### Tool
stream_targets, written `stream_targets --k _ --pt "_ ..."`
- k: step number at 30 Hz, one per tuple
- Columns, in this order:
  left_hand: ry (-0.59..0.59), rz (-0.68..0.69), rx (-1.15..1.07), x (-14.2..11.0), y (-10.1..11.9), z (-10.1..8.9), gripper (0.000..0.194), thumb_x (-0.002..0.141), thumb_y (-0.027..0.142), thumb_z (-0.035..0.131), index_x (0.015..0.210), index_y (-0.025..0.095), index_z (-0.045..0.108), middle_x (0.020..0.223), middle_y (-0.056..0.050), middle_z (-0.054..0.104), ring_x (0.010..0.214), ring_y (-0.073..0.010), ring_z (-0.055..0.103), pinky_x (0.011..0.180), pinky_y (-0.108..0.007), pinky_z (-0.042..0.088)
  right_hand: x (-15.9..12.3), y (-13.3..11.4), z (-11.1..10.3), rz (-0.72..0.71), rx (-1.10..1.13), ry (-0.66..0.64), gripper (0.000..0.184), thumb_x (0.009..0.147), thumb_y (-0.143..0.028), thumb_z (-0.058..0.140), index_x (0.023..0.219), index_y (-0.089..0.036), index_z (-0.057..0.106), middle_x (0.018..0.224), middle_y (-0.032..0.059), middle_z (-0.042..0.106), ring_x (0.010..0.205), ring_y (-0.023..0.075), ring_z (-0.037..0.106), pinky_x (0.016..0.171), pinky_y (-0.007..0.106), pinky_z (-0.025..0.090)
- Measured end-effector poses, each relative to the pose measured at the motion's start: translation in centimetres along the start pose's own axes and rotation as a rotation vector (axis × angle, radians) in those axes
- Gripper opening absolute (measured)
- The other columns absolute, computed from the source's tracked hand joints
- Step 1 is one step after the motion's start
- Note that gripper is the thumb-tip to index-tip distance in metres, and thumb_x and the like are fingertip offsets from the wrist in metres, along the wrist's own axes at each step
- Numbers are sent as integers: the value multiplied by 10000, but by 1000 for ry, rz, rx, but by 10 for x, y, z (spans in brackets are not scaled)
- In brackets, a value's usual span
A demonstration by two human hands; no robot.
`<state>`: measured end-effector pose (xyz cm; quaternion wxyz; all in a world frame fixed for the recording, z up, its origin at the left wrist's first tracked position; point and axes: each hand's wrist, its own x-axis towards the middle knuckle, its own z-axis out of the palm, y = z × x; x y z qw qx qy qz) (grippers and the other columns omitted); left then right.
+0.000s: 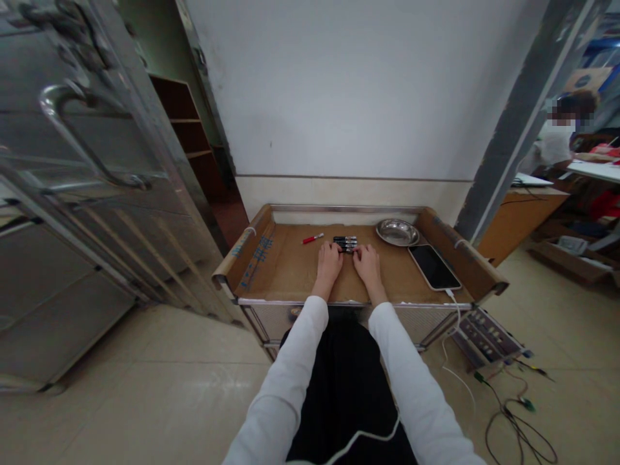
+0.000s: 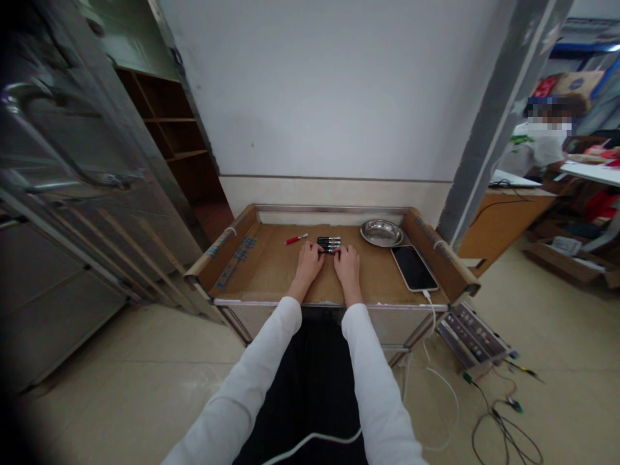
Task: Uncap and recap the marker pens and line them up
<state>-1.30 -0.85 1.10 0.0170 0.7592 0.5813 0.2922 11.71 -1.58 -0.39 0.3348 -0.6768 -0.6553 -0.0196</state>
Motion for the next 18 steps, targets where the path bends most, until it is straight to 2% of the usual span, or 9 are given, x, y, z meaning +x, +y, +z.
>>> stream_targets --k 3,6,9,12,15,18 --pt "10 -20 31 0 1 0 133 864 171 510 987 135 549 1060 -116 542 1004 -222 524 894 -351 416 0 -1 -2 -3 22 13 257 865 -131 391 935 -150 637 968 101 602 919 199 516 819 299 359" --pt "60 -70 71 -1 2 -1 156 895 192 439 977 128 556 1062 -142 552 1015 -244 533 886 -368 420 -2 -2 -3 1 10 5 259 873 -147 385 886 -153 644 950 107 603 914 206 518 816 306 358" --pt "188 -225 90 0 1 -3 246 905 178 365 1050 116 554 1118 -174 559 1075 -280 527 910 -410 418 -2 -3 -5 10 -17 -27 255 876 -153 392 892 -159 647 974 120 600 947 223 515 830 323 354" --pt "295 -377 68 1 -2 -4 333 872 140 377 1173 120 517 1259 -190 527 1221 -297 462 984 -438 389 -3 -3 -5 21 -39 -46 240 875 -157 409 900 -162 647 992 130 597 962 234 512 839 334 352" --pt "282 -398 75 3 -8 0 446 841 123 411 1284 137 460 1426 -184 415 1364 -306 320 1062 -477 329 -3 -3 -5 17 -34 -44 237 872 -157 413 900 -160 648 986 133 599 948 235 514 845 337 354" --pt "226 -407 102 6 -12 7 489 837 146 427 1324 118 440 1459 -188 380 1394 -324 274 1091 -496 297 -3 -4 -7 -9 6 -37 238 862 -145 416 905 -168 649 971 116 605 945 226 521 852 330 358"
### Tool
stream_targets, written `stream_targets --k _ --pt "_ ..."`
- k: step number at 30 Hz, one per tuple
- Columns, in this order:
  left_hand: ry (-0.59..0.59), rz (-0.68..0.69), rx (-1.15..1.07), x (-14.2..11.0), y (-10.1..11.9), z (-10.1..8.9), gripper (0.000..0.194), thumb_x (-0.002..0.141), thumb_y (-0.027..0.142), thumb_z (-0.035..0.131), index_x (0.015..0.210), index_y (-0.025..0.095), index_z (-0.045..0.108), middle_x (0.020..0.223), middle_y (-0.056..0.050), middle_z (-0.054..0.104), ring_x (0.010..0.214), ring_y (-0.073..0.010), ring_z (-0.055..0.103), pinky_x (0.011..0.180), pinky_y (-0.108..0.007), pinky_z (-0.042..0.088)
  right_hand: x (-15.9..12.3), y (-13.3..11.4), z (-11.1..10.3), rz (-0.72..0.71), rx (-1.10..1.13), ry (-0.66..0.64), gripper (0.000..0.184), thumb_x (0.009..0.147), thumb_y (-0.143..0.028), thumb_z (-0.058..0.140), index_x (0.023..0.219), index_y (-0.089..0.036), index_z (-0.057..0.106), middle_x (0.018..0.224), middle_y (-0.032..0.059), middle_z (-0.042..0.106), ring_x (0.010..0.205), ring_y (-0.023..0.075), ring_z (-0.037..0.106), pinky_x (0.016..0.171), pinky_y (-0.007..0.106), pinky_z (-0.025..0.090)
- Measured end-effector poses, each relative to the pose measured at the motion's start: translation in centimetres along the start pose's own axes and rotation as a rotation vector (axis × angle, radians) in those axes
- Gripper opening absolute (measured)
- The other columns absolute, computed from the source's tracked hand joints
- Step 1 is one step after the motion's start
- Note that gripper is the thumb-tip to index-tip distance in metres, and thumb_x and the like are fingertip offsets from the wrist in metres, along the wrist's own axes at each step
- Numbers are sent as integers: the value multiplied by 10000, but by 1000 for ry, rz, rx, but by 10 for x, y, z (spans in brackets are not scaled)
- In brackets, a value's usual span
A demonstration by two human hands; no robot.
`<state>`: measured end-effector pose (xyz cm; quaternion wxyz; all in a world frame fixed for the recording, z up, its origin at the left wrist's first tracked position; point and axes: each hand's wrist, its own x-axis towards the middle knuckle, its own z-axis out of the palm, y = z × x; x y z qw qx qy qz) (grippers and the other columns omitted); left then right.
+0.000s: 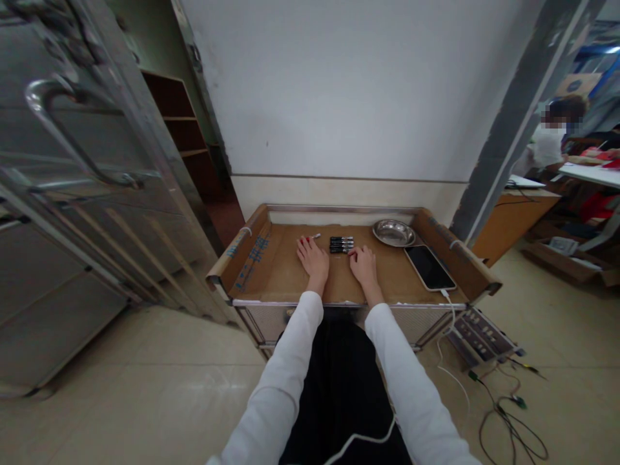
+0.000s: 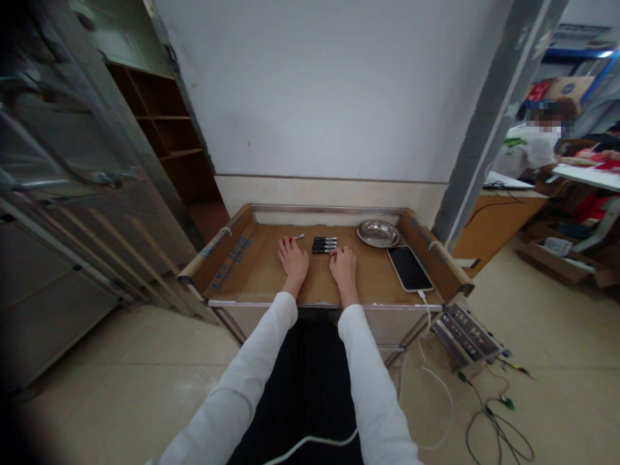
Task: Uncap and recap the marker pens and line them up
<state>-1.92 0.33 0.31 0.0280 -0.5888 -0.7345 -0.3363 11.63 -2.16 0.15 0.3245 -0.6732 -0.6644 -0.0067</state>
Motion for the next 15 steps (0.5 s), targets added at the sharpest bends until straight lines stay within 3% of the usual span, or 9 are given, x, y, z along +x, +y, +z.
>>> stream_targets --k 7,12,15 --pt "30 -18 17 -1 3 -2 486 834 159 411 1306 46 447 1383 -228 453 1374 -336 313 1100 -480 293 0 -5 -2 -195 137 -132 263 837 -128 431 882 -216 675 979 50 618 972 185 539 884 302 379" --pt "29 38 28 -3 4 -4 568 840 145 391 1398 52 335 1499 -208 296 1434 -311 167 1138 -473 231 0 -5 0 -190 68 -156 320 818 -104 439 984 -230 683 1060 65 608 1042 202 521 917 331 376" --pt "0 51 54 0 2 1 545 855 171 391 1391 81 362 1501 -181 310 1432 -304 181 1151 -487 198 -1 -5 0 -179 53 -156 354 821 -97 431 1049 -232 666 1098 74 599 1067 208 516 925 349 376"
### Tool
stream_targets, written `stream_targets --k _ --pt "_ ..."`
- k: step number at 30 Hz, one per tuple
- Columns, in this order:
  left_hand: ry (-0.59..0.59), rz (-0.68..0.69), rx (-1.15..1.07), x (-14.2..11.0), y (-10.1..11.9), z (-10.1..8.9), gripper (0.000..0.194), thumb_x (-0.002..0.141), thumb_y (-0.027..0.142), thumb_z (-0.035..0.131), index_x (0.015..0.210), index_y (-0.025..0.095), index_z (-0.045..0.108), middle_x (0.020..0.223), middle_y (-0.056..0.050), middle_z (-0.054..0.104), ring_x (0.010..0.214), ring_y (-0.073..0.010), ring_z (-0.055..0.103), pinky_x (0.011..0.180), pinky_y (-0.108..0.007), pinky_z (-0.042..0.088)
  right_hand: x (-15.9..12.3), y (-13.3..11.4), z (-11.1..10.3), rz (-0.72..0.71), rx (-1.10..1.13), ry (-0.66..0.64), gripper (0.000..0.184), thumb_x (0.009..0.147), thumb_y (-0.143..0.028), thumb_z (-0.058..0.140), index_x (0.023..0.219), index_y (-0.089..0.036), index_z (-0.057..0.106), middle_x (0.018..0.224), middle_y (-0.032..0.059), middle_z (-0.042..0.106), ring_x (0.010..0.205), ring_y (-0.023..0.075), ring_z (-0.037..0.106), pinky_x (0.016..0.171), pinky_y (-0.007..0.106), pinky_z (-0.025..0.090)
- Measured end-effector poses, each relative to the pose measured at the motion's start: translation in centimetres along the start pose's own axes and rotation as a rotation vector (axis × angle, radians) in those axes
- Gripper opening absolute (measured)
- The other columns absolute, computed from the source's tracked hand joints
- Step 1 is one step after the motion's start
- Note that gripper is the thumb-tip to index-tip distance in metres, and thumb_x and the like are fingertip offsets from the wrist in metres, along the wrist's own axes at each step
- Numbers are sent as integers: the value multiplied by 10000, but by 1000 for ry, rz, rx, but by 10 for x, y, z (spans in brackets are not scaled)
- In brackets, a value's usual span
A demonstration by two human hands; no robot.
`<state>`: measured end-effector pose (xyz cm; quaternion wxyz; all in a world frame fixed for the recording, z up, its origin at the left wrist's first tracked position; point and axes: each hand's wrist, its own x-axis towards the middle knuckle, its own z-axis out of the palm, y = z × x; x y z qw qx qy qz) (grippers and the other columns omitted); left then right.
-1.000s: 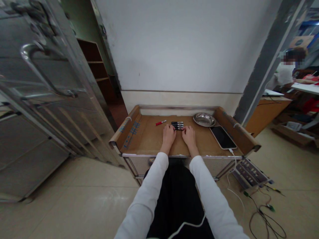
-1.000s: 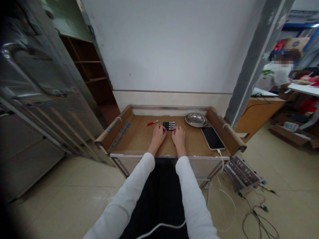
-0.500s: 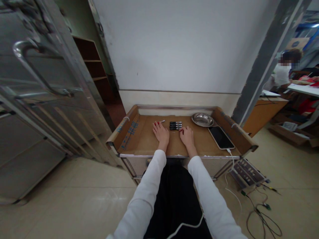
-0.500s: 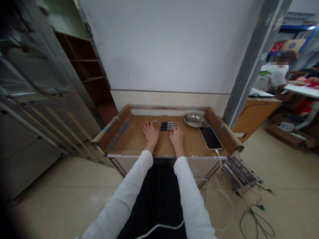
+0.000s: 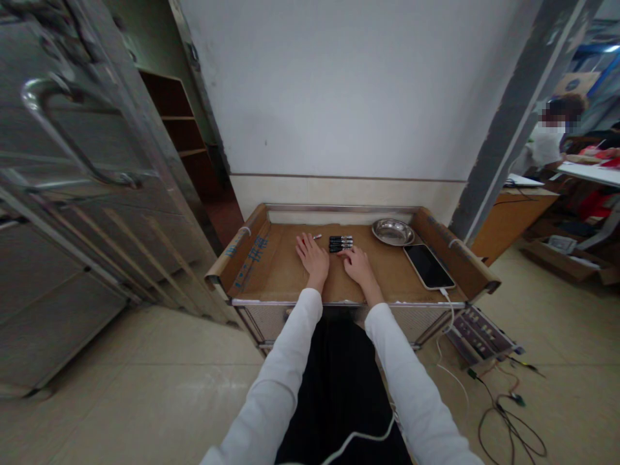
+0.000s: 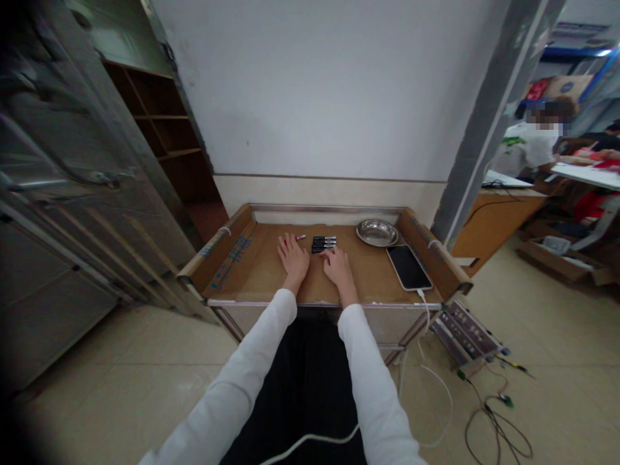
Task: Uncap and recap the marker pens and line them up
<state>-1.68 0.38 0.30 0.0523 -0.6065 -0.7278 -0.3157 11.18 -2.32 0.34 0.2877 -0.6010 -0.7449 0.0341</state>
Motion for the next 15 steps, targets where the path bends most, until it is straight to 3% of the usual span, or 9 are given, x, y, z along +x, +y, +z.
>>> stream_targets --k 4,9,15 --pt "-6 -31 9 1 1 2 461 868 178 383 1317 91 441 1406 -197 437 1381 -332 291 1115 -513 249 0 0 1 12 21 11 348 825 -97 422 1036 -229 665 1110 79 600 1086 216 510 935 358 370" --pt "3 -87 19 0 5 -7 345 851 182 428 1173 77 495 1212 -233 525 1174 -342 492 972 -504 385 3 5 3 45 85 63 326 824 -83 403 964 -200 673 1045 71 619 1017 197 537 913 328 380" --pt "19 -94 65 -1 6 -6 250 880 169 364 1035 81 540 1104 -207 565 1064 -312 526 886 -435 425 4 10 5 64 119 105 305 830 -93 390 910 -189 668 968 64 618 923 185 557 874 311 400"
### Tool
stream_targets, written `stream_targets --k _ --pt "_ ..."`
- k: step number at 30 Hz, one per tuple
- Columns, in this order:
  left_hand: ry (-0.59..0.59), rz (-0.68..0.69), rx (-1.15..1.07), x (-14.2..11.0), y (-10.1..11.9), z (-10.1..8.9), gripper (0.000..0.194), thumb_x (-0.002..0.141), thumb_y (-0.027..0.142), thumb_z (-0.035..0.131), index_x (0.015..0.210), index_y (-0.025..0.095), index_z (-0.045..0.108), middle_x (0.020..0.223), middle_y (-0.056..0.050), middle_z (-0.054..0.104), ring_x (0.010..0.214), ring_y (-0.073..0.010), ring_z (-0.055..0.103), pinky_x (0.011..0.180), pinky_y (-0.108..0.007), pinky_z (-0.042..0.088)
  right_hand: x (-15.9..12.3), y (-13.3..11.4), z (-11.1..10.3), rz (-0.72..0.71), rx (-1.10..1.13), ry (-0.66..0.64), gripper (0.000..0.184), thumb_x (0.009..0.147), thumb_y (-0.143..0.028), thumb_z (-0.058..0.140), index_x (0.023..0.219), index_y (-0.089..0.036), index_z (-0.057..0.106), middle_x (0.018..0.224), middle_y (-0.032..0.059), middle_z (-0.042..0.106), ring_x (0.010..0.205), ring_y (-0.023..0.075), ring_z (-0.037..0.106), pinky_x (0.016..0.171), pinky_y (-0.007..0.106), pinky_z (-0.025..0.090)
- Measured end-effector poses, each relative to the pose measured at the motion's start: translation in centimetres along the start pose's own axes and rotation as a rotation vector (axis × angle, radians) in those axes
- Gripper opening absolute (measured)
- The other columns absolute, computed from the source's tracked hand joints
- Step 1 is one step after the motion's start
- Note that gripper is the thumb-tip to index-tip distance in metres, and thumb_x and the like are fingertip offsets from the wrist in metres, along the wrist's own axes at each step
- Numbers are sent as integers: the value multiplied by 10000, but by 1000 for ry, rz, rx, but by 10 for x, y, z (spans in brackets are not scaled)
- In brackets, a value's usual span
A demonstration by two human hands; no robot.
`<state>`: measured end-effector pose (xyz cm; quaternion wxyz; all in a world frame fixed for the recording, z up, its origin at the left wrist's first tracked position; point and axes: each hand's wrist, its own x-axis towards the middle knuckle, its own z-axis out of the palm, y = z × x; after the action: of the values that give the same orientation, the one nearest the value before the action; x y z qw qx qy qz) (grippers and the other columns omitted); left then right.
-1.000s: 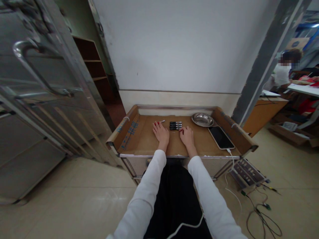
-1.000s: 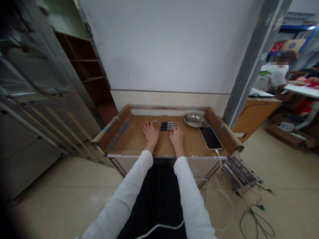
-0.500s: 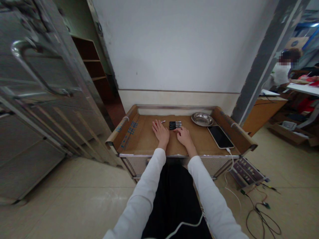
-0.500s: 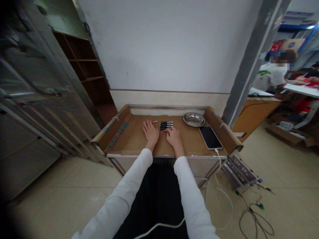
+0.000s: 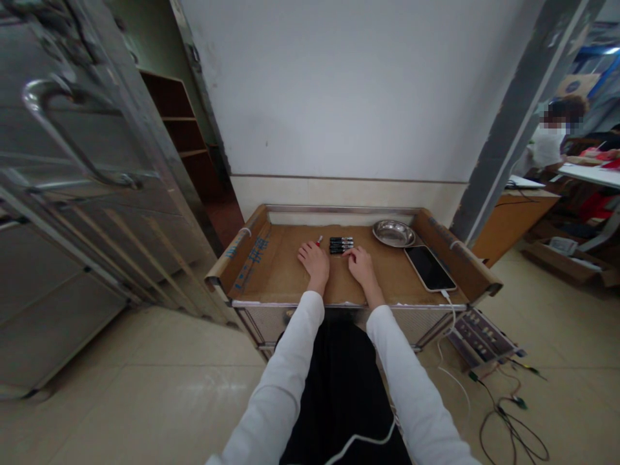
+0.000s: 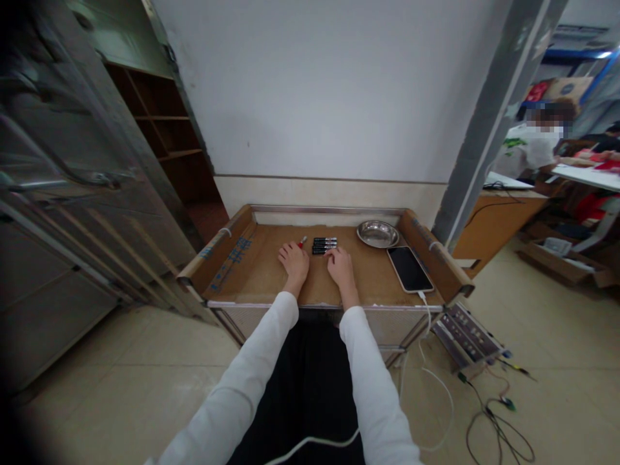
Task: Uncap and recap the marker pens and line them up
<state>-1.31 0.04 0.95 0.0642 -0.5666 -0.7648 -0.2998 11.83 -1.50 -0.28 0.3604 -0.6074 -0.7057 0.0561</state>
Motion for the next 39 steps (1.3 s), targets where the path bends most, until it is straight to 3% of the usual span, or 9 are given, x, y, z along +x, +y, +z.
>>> stream_targets --k 5,11,13,16,19,24,32,39 --pt "28 1 -140 5 -1 1 263 911 146 311 1019 96 545 1055 -181 589 1041 -282 533 889 -409 419 2 4 4 2 22 100 321 833 -98 373 1053 -150 601 1028 102 603 969 200 550 882 320 416" --pt "-6 382 -649 8 -4 -2 159 893 131 390 910 169 544 961 -94 610 957 -206 547 903 -356 428 6 10 11 -19 169 326 452 784 -131 450 1235 -103 462 1088 141 561 988 216 539 916 364 434" --pt "-43 486 -777 6 -3 -2 144 875 134 430 968 169 535 965 -86 601 949 -190 552 890 -337 443 6 12 13 -28 200 327 411 788 -156 463 1196 -117 489 1098 145 567 992 223 547 911 374 440" --pt "-99 549 -901 2 -2 -2 303 847 149 490 1150 158 467 968 -71 586 892 -162 567 852 -308 465 6 13 14 -45 216 234 253 818 -192 441 1034 -165 571 1013 119 609 927 221 577 855 365 462" --pt "-102 520 -959 0 -2 -1 438 840 172 519 1256 164 381 927 -41 578 814 -134 565 813 -281 471 6 14 15 -64 225 157 191 829 -208 430 924 -191 594 932 92 633 854 207 592 810 346 471" --pt "-71 457 -1006 1 -4 -2 494 848 200 536 1297 183 331 909 -25 584 773 -118 563 758 -251 471 5 15 16 -48 247 115 193 818 -210 442 937 -190 593 917 79 658 818 190 606 804 333 470" --pt "-1 350 -1059 1 -5 -4 432 875 238 517 1282 196 375 924 -34 597 783 -124 585 759 -255 484 5 17 18 -59 255 138 203 778 -183 461 926 -192 598 904 72 663 795 188 598 785 326 477" --pt "110 262 -1030 4 -6 -4 226 907 250 461 1110 177 526 1028 -84 613 907 -160 599 871 -319 471 5 17 20 -79 304 142 169 807 -204 467 874 -200 621 900 68 663 817 190 600 804 325 473"
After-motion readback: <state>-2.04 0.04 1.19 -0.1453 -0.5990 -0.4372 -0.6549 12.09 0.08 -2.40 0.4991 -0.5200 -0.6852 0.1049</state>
